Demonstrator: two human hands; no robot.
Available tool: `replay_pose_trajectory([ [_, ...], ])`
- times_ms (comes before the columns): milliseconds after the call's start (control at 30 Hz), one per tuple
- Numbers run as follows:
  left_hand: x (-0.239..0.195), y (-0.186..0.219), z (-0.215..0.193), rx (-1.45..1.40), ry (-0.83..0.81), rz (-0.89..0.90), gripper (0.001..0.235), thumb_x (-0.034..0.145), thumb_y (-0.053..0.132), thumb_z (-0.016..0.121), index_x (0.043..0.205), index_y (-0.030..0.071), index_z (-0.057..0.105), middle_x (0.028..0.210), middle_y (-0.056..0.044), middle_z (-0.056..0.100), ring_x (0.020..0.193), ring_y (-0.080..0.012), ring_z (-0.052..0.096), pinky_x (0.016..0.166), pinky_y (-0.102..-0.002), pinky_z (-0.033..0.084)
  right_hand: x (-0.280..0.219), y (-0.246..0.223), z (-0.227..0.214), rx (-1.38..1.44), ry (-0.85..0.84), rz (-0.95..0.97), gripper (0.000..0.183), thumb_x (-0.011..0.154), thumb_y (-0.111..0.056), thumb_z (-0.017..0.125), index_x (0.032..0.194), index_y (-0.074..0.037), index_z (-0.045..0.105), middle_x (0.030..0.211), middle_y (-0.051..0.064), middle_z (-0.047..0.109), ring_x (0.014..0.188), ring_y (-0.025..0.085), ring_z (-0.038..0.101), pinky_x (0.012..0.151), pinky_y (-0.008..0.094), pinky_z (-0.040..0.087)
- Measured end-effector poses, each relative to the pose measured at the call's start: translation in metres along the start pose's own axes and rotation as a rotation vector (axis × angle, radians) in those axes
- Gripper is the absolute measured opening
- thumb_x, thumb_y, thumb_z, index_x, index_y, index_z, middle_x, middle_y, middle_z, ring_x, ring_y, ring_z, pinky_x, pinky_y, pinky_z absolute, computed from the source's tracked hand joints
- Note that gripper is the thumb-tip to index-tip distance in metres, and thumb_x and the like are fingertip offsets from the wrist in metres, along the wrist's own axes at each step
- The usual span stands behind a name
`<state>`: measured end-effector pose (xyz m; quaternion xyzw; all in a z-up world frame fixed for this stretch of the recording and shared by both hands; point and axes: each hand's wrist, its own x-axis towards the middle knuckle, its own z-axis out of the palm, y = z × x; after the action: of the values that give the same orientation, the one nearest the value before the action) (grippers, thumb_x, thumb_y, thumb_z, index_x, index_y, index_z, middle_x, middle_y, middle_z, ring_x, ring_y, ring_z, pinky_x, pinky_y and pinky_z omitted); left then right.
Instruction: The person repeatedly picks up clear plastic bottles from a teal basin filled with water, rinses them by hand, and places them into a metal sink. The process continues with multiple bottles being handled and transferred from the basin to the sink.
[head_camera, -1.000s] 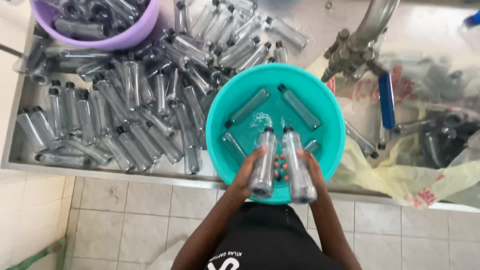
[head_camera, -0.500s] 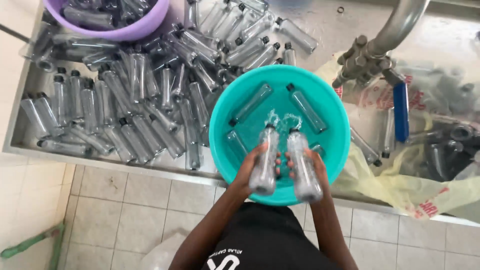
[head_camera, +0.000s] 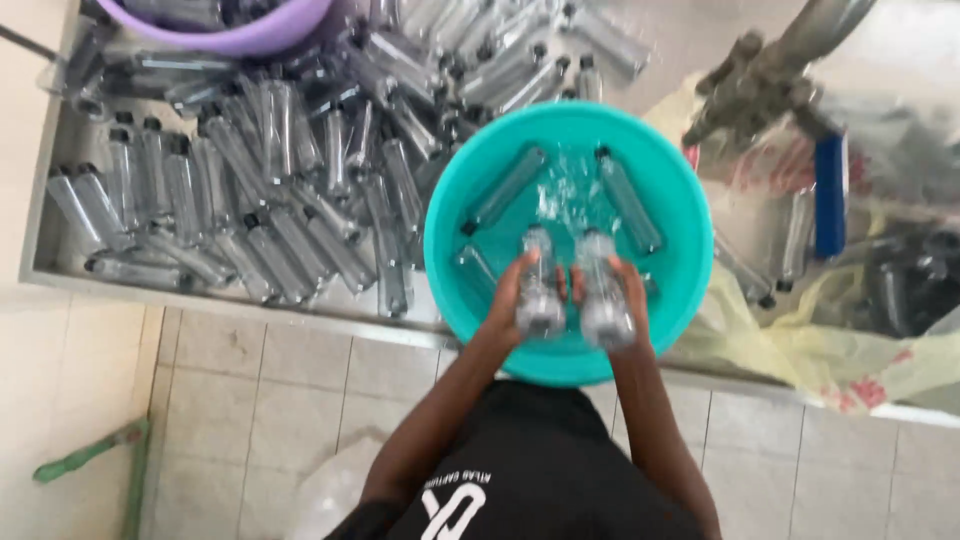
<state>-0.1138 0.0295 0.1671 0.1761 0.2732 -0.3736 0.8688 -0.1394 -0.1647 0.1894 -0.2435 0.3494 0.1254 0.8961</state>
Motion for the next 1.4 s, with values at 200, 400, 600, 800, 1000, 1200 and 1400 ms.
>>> replay_pose_trajectory([
  [200,-0.085,0.010,0.042,0.017,0.019,-0.029,0.056,0.099,0.053,0.076,0.118,0.000,0.075,0.097,-0.019,0.082,0.081,-0.0320,0.083,0.073,-0.042,0.071,-0.068,-0.001,0.013,-0.065,-0.021,0.111,0.064,0.100,-0.052,0.071,0.127,0.007,0.069,0.103,0.022,0.078,0.086,0.029,0.082,0.075,0.044,0.072],
  [400,-0.099,0.001,0.034,-0.084,-0.002,-0.083,0.059,0.099,0.048,0.078,0.123,-0.006,0.072,0.104,-0.023,0.081,0.090,-0.0343,0.083,0.079,-0.045,0.071,-0.100,-0.004,0.024,0.071,-0.001,0.206,0.063,0.099,-0.048,0.074,0.131,0.006,0.065,0.106,0.023,0.074,0.091,0.029,0.081,0.078,0.049,0.072],
  [600,-0.091,-0.009,0.020,-0.109,-0.008,-0.103,0.055,0.102,0.046,0.076,0.118,-0.007,0.073,0.100,-0.023,0.081,0.087,-0.0319,0.083,0.080,-0.043,0.072,-0.089,-0.002,0.023,0.112,0.056,0.162,0.053,0.102,-0.042,0.073,0.123,0.007,0.070,0.114,0.026,0.077,0.094,0.031,0.082,0.079,0.050,0.072],
  [800,-0.071,-0.004,0.004,-0.160,-0.009,-0.067,0.053,0.100,0.043,0.079,0.115,-0.008,0.073,0.101,-0.024,0.080,0.089,-0.0319,0.083,0.083,-0.044,0.072,-0.060,0.011,0.016,0.223,0.032,0.168,0.053,0.104,-0.043,0.073,0.116,0.008,0.073,0.114,0.032,0.078,0.104,0.040,0.081,0.095,0.059,0.066],
  [1000,-0.045,0.001,-0.017,-0.152,-0.090,-0.053,0.058,0.104,0.048,0.074,0.118,-0.008,0.074,0.107,-0.025,0.081,0.100,-0.0349,0.083,0.089,-0.048,0.070,-0.028,0.029,-0.003,0.034,-0.060,0.165,0.062,0.101,-0.053,0.069,0.119,0.005,0.070,0.110,0.021,0.076,0.100,0.029,0.076,0.087,0.043,0.068],
  [1200,-0.110,0.003,0.051,-0.093,-0.149,-0.097,0.059,0.103,0.052,0.074,0.131,0.000,0.073,0.127,-0.017,0.079,0.117,-0.0330,0.078,0.101,-0.057,0.064,-0.106,0.020,0.082,-0.167,-0.021,0.035,0.059,0.101,-0.052,0.066,0.125,0.002,0.069,0.118,0.020,0.075,0.102,0.028,0.074,0.082,0.044,0.065],
  [1400,-0.151,0.024,0.081,-0.047,-0.158,-0.192,0.060,0.103,0.056,0.071,0.139,0.008,0.074,0.118,-0.017,0.082,0.102,-0.0312,0.081,0.094,-0.052,0.067,-0.149,0.050,0.138,-0.637,0.210,-0.161,0.064,0.109,-0.055,0.056,0.158,-0.017,0.045,0.164,0.018,0.042,0.150,0.031,0.042,0.128,0.055,0.032],
])
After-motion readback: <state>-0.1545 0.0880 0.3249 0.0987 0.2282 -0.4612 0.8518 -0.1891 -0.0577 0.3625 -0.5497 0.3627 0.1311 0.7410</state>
